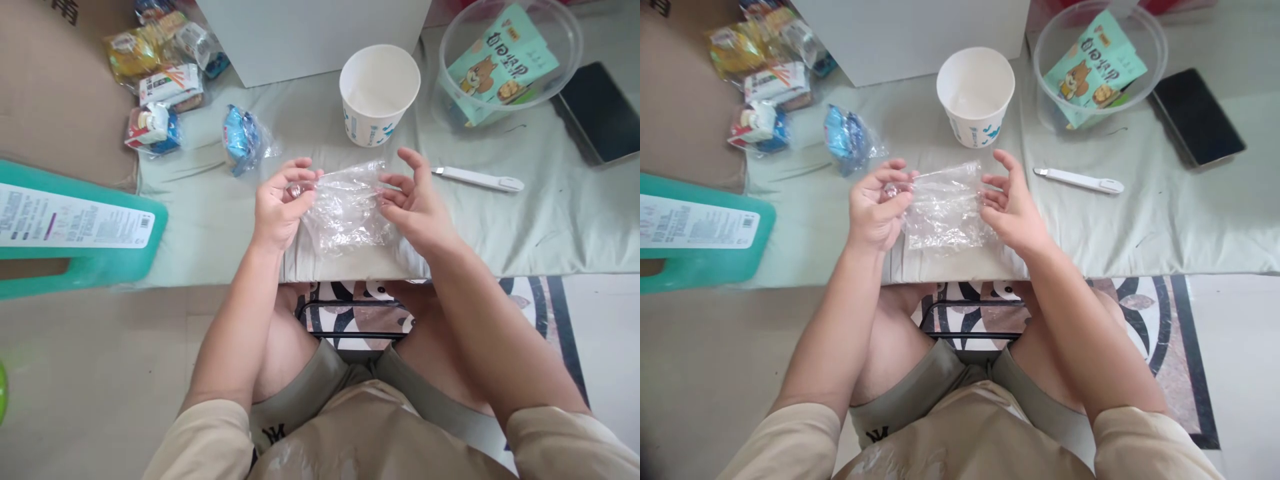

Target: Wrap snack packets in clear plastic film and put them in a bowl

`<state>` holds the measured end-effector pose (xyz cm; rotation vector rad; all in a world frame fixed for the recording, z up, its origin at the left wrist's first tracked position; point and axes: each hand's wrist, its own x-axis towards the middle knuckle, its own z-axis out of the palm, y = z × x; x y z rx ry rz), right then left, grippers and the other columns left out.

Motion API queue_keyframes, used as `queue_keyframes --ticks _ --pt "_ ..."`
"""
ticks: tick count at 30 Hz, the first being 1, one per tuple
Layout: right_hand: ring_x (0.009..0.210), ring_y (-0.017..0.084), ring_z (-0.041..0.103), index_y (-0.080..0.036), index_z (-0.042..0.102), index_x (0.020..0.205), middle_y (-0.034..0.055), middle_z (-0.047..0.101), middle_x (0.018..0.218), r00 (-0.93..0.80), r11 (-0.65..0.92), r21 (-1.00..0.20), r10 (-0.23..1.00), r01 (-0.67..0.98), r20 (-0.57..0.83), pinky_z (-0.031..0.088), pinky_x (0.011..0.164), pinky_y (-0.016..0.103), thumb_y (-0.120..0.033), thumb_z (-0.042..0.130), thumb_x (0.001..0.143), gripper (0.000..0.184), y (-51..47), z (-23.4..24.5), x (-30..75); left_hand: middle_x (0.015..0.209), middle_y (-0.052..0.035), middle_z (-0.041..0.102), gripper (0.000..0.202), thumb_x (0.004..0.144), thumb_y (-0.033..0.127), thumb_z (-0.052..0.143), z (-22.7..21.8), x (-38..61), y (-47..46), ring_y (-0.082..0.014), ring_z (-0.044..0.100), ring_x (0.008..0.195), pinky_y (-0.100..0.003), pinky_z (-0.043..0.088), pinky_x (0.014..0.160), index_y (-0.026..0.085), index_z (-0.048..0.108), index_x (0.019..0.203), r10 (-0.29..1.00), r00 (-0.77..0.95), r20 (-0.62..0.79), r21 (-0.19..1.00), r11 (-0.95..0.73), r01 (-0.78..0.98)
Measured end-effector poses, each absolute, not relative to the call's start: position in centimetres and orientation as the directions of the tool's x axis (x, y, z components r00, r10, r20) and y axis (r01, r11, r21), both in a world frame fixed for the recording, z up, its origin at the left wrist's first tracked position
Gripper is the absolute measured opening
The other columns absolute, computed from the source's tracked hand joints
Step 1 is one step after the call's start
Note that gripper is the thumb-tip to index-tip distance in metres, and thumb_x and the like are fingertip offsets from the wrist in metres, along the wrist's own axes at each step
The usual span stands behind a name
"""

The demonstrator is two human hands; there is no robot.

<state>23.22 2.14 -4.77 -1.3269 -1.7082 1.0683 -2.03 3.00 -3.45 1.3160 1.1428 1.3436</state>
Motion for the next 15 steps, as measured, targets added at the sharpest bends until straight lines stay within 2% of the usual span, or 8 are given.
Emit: queue_keyframes --ticks 3,5,7,9,11,13,15 --pt "0.115 0.022 0.068 -0.036 0.016 0.163 0.0096 0.067 0.129 -0.236 0.105 -0.934 0.971 0.340 0.023 0.060 0.093 0.039 -0.035 0.065 0.090 0.087 2.0 -4.0 23.0 0.132 -0.0018 0.066 0.037 0.069 0.037 0.090 -3.1 -2.2 2.8 -0.0288 0.069 0.123 -0.036 0.060 0.092 0.030 0.071 0.100 0.995 0.048 0.087 0.996 -0.086 -0.025" --pt "0.107 0.023 0.070 -0.033 0.030 0.156 0.0080 0.071 0.118 -0.225 0.041 -0.958 0.974 0.283 -0.025 0.060 0.088 0.039 -0.037 0.069 0.086 0.081 2.0 -3.3 22.6 0.136 -0.0011 0.065 0.047 0.068 0.040 0.091 -2.7 -2.3 2.6 -0.0297 0.066 0.129 -0.036 0.061 0.093 0.033 0.068 0.109 0.996 0.072 0.055 0.998 -0.052 -0.039" --pt "0.093 0.022 0.070 -0.028 0.054 0.133 0.0051 0.071 0.100 -0.202 -0.047 -0.975 0.975 0.219 -0.093 0.060 0.081 0.037 -0.035 0.072 0.083 0.054 2.0 -2.7 22.2 0.139 -0.0011 0.065 0.054 0.071 0.042 0.090 -2.1 -2.3 2.5 -0.0292 0.063 0.135 -0.036 0.061 0.096 0.037 0.064 0.119 0.994 0.110 0.026 0.997 -0.018 -0.075" --pt "0.079 0.018 0.067 -0.025 0.062 0.101 0.0019 0.066 0.085 -0.182 -0.094 -0.984 0.976 0.150 -0.121 0.057 0.077 0.035 -0.033 0.070 0.082 0.022 2.1 -2.2 22.0 0.140 -0.0027 0.065 0.056 0.075 0.046 0.087 -1.6 -2.1 2.4 -0.0289 0.061 0.136 -0.036 0.061 0.097 0.037 0.061 0.124 0.983 0.183 -0.021 0.990 0.047 -0.135" --pt "0.073 0.015 0.064 -0.024 0.058 0.085 -0.0008 0.060 0.077 -0.168 -0.100 -0.994 0.980 0.043 -0.106 0.056 0.076 0.034 -0.032 0.068 0.083 0.013 2.2 -1.9 21.9 0.137 -0.0063 0.068 0.056 0.075 0.049 0.085 -1.3 -1.7 2.3 -0.0296 0.066 0.130 -0.038 0.062 0.096 0.032 0.063 0.123 0.951 0.288 -0.113 0.963 0.176 -0.203" --pt "0.073 0.014 0.064 -0.024 0.055 0.081 -0.0024 0.057 0.076 -0.152 -0.113 -0.988 0.984 -0.103 -0.097 0.056 0.075 0.032 -0.034 0.069 0.082 0.017 2.3 -1.9 21.9 0.126 -0.0097 0.074 0.054 0.073 0.045 0.086 -1.3 -1.2 2.1 -0.0286 0.074 0.114 -0.038 0.064 0.090 0.025 0.066 0.118 0.889 0.385 -0.247 0.912 0.348 -0.218" --pt "0.077 0.014 0.067 -0.025 0.056 0.082 -0.0022 0.061 0.081 -0.129 -0.157 -0.963 0.983 -0.218 -0.131 0.056 0.074 0.030 -0.038 0.073 0.079 0.023 2.4 -2.0 22.0 0.110 -0.0100 0.078 0.042 0.072 0.037 0.085 -1.4 -0.5 1.9 -0.0238 0.077 0.095 -0.033 0.064 0.079 0.018 0.070 0.107 0.845 0.393 -0.361 0.872 0.455 -0.178"
